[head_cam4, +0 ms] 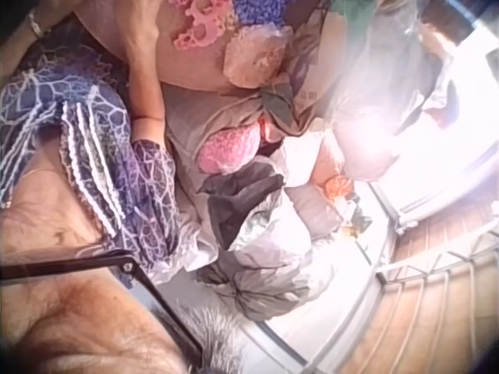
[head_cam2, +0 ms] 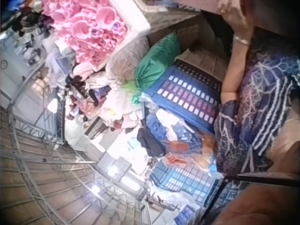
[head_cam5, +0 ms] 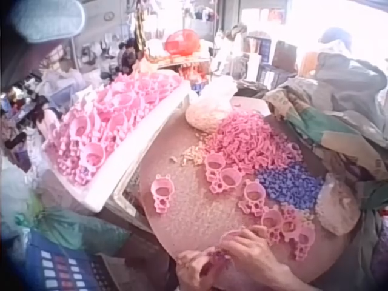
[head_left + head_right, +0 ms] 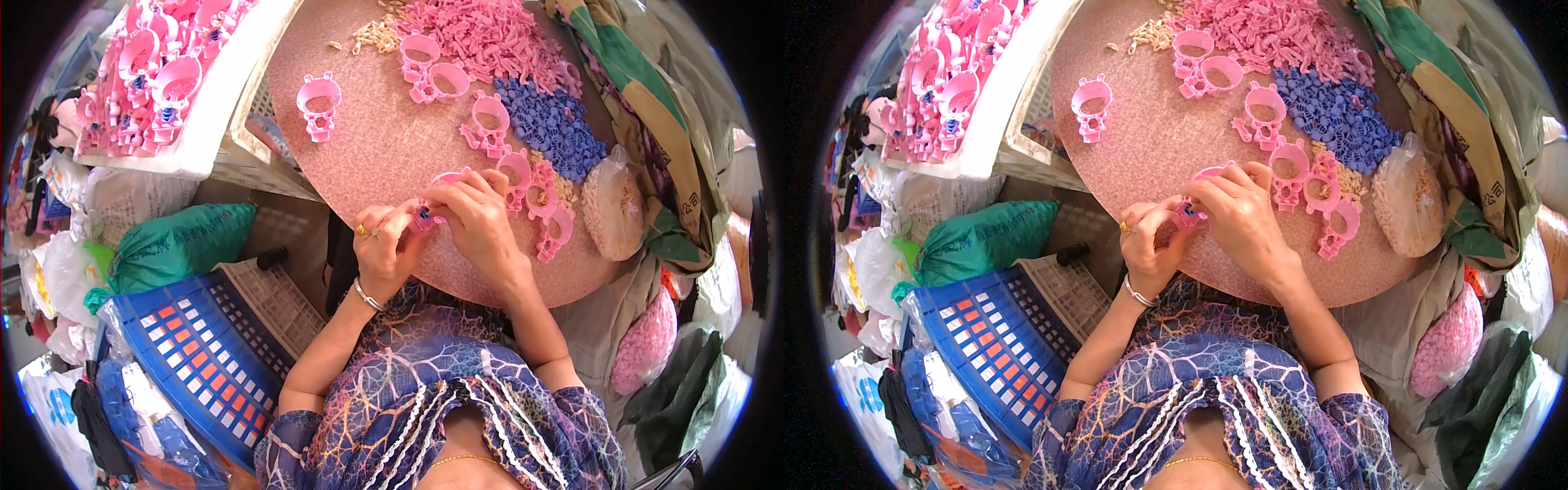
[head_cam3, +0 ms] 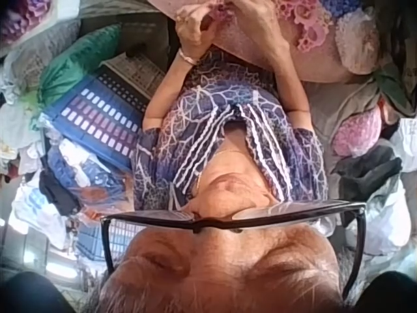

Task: Assembling small pink plastic cartoon character toy frames by hand.

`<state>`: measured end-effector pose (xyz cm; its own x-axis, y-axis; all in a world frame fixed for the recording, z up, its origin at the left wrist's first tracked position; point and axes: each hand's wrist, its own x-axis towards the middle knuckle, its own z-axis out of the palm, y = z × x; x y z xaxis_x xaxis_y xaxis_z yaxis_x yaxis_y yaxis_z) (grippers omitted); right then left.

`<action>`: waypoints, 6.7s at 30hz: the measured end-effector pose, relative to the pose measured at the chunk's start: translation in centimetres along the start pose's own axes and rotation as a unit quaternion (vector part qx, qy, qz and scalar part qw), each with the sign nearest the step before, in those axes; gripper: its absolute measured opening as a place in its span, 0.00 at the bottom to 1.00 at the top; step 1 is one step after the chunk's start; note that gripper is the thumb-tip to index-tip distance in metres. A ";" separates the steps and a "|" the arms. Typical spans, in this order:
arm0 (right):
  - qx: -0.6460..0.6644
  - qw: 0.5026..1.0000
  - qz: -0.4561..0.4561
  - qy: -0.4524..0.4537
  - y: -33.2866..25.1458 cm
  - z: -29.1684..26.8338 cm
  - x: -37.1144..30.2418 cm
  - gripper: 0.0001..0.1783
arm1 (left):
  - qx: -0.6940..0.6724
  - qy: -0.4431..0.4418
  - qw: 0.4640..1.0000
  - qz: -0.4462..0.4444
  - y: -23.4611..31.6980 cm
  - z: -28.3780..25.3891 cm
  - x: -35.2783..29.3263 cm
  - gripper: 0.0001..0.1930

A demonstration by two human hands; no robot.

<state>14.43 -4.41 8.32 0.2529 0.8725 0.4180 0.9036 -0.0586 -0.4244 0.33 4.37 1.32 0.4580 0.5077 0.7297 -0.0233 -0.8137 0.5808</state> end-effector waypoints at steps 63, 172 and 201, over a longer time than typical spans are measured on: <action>0.177 0.965 0.174 0.083 0.2 -2.2 -3.6 0.14 | 0.039 -0.051 0.996 -0.066 0.4 -0.2 -0.1 0.28; 0.088 0.992 0.067 -0.059 -2.1 1.0 -6.9 0.16 | -0.594 -0.049 0.446 -0.668 6.5 -6.1 -6.2 0.16; -0.013 0.996 0.070 -0.048 -0.6 3.5 -5.2 0.19 | 0.048 -0.107 0.991 0.064 3.0 -3.5 -4.5 0.17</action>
<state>11.36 -7.17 3.59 0.3438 0.8975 0.2762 0.8706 -0.1944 -0.4520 -4.97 0.62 1.02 0.6354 0.3359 0.6953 -0.0123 -0.8959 0.4441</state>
